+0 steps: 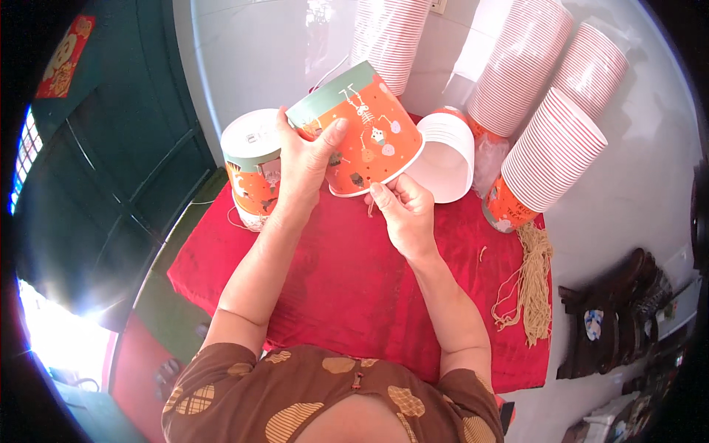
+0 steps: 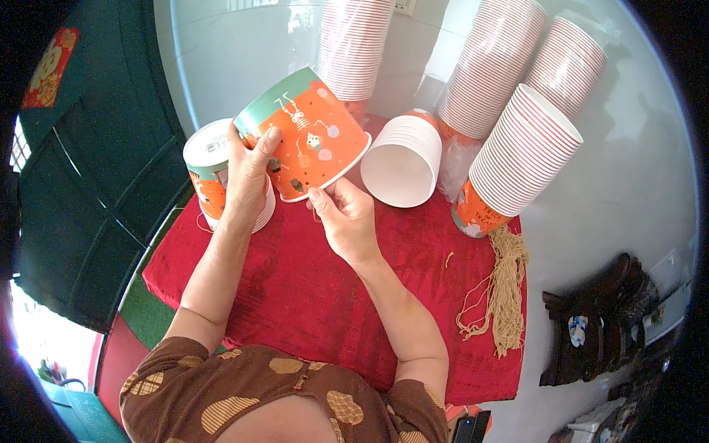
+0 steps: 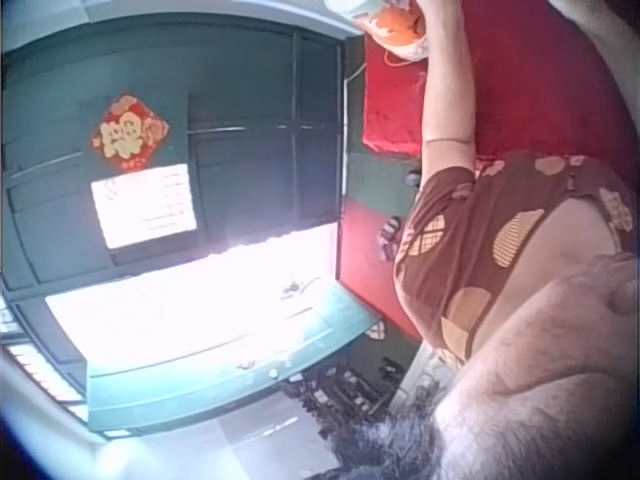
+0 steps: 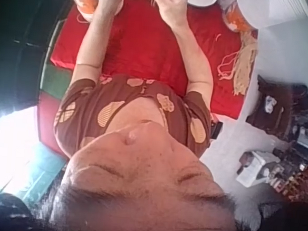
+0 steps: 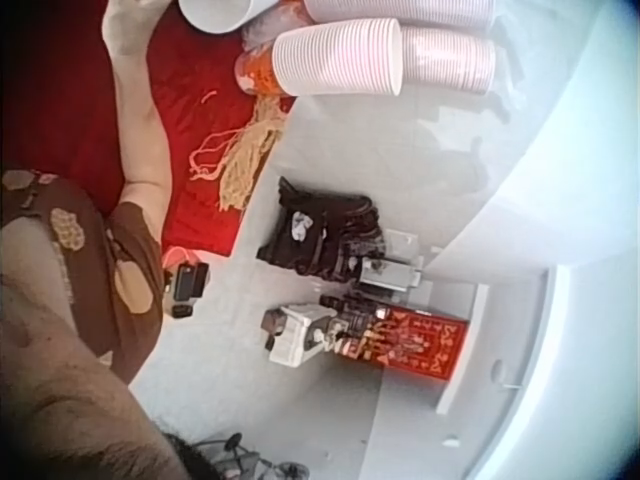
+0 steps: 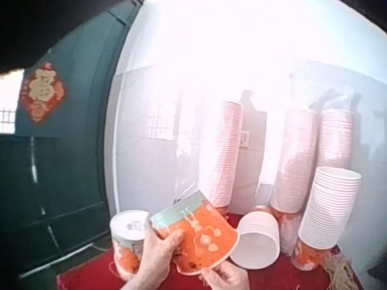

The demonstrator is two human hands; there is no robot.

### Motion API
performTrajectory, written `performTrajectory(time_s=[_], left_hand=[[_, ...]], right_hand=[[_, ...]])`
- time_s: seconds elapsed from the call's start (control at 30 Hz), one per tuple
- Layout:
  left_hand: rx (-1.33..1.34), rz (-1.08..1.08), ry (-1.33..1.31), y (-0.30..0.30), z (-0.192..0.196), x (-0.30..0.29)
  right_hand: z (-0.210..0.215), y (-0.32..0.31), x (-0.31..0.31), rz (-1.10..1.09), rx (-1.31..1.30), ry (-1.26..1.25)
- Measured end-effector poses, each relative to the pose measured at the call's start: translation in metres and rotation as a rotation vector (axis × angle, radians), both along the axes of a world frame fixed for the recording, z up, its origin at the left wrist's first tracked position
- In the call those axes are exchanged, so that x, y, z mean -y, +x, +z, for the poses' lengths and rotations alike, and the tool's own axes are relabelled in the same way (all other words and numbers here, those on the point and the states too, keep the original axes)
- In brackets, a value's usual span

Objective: Assembling decorative paper buckets by threading string through pre-punched holes to attach handles.

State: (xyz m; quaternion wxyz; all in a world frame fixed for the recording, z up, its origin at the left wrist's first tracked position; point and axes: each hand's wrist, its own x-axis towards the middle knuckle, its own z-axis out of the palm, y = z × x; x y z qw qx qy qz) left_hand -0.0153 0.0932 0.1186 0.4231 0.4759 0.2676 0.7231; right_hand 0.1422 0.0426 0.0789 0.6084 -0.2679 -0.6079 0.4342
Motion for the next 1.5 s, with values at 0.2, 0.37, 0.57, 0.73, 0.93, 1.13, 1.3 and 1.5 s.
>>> performTrajectory(time_s=[0.2, 0.37, 0.57, 0.73, 0.93, 1.13, 1.3, 1.5], left_hand=[[-0.006, 0.027, -0.01, 0.002, 0.001, 0.002], [-0.019, 0.101, 0.041, 0.003, 0.001, 0.008], [-0.284, 0.24, 0.109, 0.017, 0.0, 0.022], [-0.217, -0.082, 0.148, -0.006, 0.012, 0.02], [-0.25, -0.448, 0.314, -0.026, 0.012, 0.007], [-0.292, -0.609, 0.268, -0.01, 0.006, 0.017], [-0.265, -0.579, 0.315, 0.002, 0.007, 0.02], [-0.205, -0.376, 0.242, 0.011, -0.001, 0.008]], right_hand=[[0.004, 0.005, 0.001, -0.099, 0.173, 0.074], [0.026, 0.019, 0.012, -0.242, 0.449, 0.177], [0.03, 0.015, 0.0, -0.212, -0.235, -0.043], [0.024, 0.061, -0.024, -0.067, -0.585, -0.128], [0.005, 0.091, -0.048, 0.281, -0.673, -0.415], [0.007, 0.066, -0.036, 0.257, -0.602, -0.596], [0.016, 0.062, -0.03, 0.45, -0.701, -0.63], [-0.014, 0.089, -0.06, 0.253, -0.512, -0.525]])
